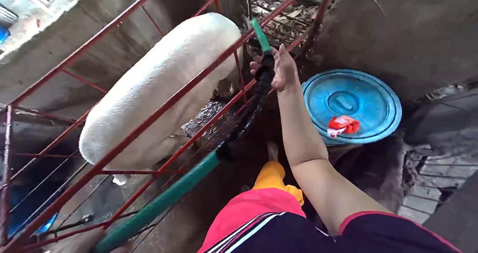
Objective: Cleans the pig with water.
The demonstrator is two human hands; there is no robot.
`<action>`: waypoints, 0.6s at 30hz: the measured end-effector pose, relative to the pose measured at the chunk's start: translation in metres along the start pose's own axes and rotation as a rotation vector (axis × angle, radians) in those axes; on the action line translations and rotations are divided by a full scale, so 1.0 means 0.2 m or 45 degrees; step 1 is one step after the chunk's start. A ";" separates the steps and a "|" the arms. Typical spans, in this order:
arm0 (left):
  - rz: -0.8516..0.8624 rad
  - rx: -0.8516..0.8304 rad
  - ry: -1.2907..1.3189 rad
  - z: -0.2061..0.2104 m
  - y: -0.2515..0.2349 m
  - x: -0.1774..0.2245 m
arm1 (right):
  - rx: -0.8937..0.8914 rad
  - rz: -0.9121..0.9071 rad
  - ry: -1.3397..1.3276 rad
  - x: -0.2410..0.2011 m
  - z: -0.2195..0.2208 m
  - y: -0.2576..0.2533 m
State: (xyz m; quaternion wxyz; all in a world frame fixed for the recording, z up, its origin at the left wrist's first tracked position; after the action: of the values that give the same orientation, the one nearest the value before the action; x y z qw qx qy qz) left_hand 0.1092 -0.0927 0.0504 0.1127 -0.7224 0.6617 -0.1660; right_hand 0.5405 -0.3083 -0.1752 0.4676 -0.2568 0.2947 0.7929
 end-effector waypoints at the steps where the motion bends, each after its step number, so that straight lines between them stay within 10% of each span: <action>1: 0.020 -0.092 -0.049 0.04 0.01 0.06 | 0.050 -0.024 -0.059 0.00 -0.04 0.05; 18: 0.062 -0.749 0.198 0.41 0.40 0.16 | 0.490 0.489 0.019 0.72 -0.77 0.30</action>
State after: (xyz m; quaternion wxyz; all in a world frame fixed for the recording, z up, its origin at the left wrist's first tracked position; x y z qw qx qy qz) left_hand 0.0700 -0.1376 -0.0535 -0.1484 -0.6930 0.7052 -0.0196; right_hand 0.4456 -0.3557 -0.3673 0.3468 -0.1083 0.4867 0.7944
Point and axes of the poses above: each hand's wrist, its own y-axis away from the middle knuckle, its own z-axis out of the palm, x = y × z, the point moved 7 cm from there along -y, towards the middle knuckle, and after that the axes turned 2 degrees about -y, right-handed, at the moved point
